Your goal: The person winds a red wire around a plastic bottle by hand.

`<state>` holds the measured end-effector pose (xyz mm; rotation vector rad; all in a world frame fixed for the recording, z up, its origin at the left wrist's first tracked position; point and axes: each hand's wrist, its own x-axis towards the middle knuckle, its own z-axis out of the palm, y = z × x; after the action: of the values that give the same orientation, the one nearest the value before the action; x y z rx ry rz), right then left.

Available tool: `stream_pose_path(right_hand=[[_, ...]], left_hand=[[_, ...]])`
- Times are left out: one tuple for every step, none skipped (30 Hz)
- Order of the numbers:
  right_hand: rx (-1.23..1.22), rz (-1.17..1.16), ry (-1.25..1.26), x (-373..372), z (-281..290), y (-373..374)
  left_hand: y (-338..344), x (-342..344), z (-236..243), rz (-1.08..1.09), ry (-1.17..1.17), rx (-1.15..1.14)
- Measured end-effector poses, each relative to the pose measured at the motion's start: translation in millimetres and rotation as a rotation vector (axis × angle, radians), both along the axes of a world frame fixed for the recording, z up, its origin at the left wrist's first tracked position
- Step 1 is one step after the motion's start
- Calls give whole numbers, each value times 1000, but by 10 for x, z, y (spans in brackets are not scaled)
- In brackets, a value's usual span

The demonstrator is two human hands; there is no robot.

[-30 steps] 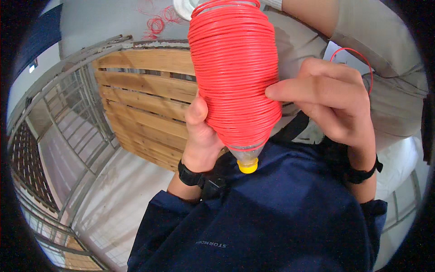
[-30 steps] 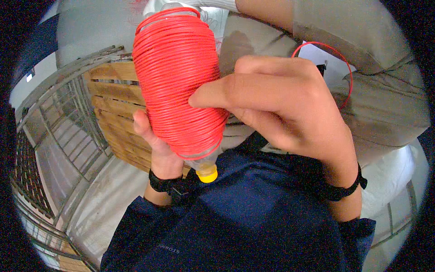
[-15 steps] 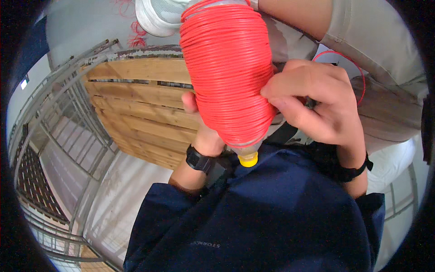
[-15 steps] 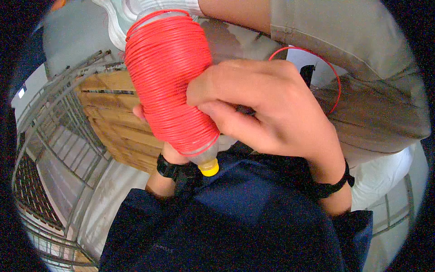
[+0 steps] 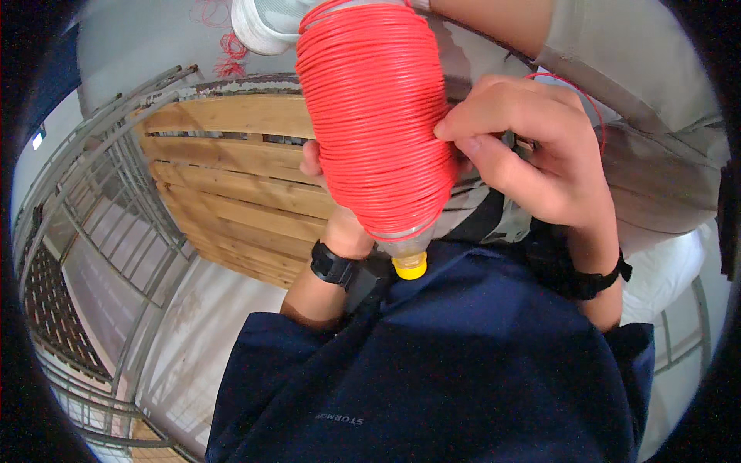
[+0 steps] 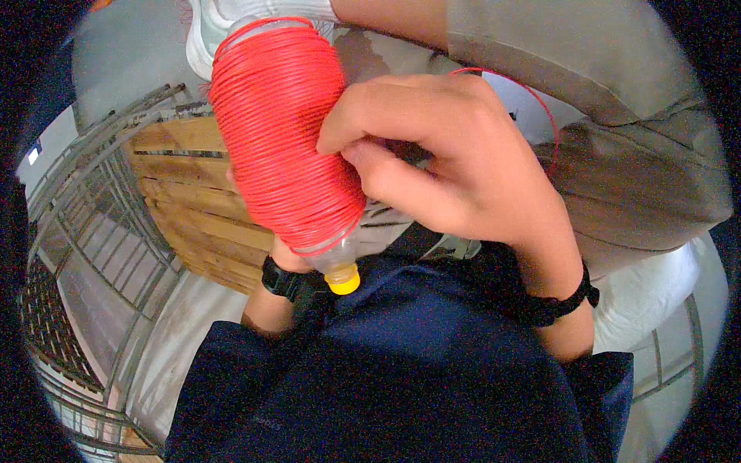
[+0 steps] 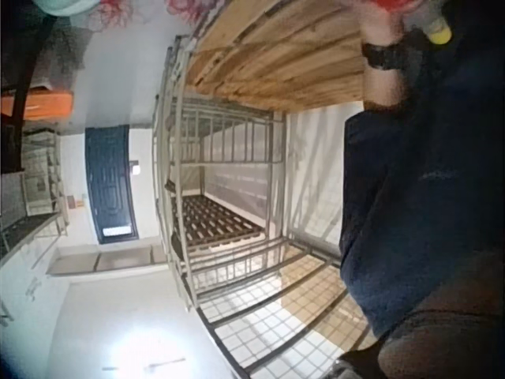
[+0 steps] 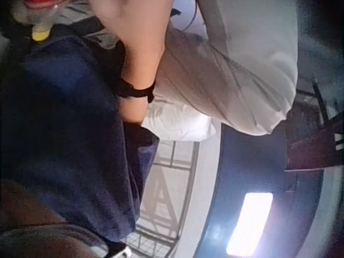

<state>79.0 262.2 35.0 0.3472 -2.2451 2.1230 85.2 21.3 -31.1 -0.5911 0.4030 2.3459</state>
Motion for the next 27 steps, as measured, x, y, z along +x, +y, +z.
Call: stream_pose_path(right_hand=[[2, 6, -16, 2, -4, 13], [6, 6, -15, 2, -6, 20], [-6, 5, -16, -2, -8, 9], [-18, 3, -16, -4, -12, 4], [-18, 2, -14, 0, -19, 4], [-16, 1, -19, 5, -23, 9], [-16, 0, -23, 5, -24, 18], [-14, -3, -21, -3, -22, 32], [-8, 9, -12, -12, -32, 31], [-3, 20, -2, -17, -42, 29], [-4, 19, -2, -18, -52, 23], [-17, 11, 26, -20, -55, 38], [-30, 2, 54, -20, -56, 52], [-26, 0, 56, -15, -49, 65], [-89, 12, 43, 0, -24, 75], [-122, 17, 39, 12, -14, 79], [-153, 22, 32, 28, -2, 89], [-172, 12, 18, 40, -10, 74], [-180, 6, 12, 36, -12, 74], [-189, 3, 7, 22, -11, 71], [-147, -19, 30, -11, -6, 93], [-120, -29, 46, -27, -4, 120], [-100, -41, 55, -18, 4, 115], [-76, -50, 49, -21, 1, 140], [-53, -59, 43, -20, -4, 158], [-63, -60, 34, -16, -3, 141], [-75, -62, 21, 6, -2, 106]], left_hand=[[7, 3, 10, 1, 4, -2], [22, -8, 6, 3, 10, -2], [18, -12, 8, 2, 12, -6], [23, -11, 7, 4, 13, -9], [26, -16, 16, 4, 19, -18], [29, -16, 22, 3, 20, -24], [37, -22, 37, 2, 24, -32], [49, -29, 53, -3, 29, -40], [40, -26, 72, -2, 31, -55], [32, -17, 76, 1, 31, -73], [18, -14, 97, -1, 35, -93], [21, -5, 119, -2, 38, -106], [33, 0, 139, -6, 42, -123], [43, 6, 149, -12, 45, -134], [54, 11, 165, -14, 50, -144], [63, 21, 183, -15, 53, -157], [75, 28, 186, -20, 57, -163], [77, 32, 186, -24, 61, -167], [80, 25, 189, -31, 64, -170], [78, 25, 199, -39, 73, -174], [92, 28, 183, -43, 77, -172], [99, 19, 177, -54, 85, -172], [89, 22, 157, -62, 90, -159], [104, 2, 153, -71, 96, -145], [136, -16, 158, -76, 101, -129], [169, -32, 188, -76, 101, -112], [207, -42, 240, -60, 112, -76]])
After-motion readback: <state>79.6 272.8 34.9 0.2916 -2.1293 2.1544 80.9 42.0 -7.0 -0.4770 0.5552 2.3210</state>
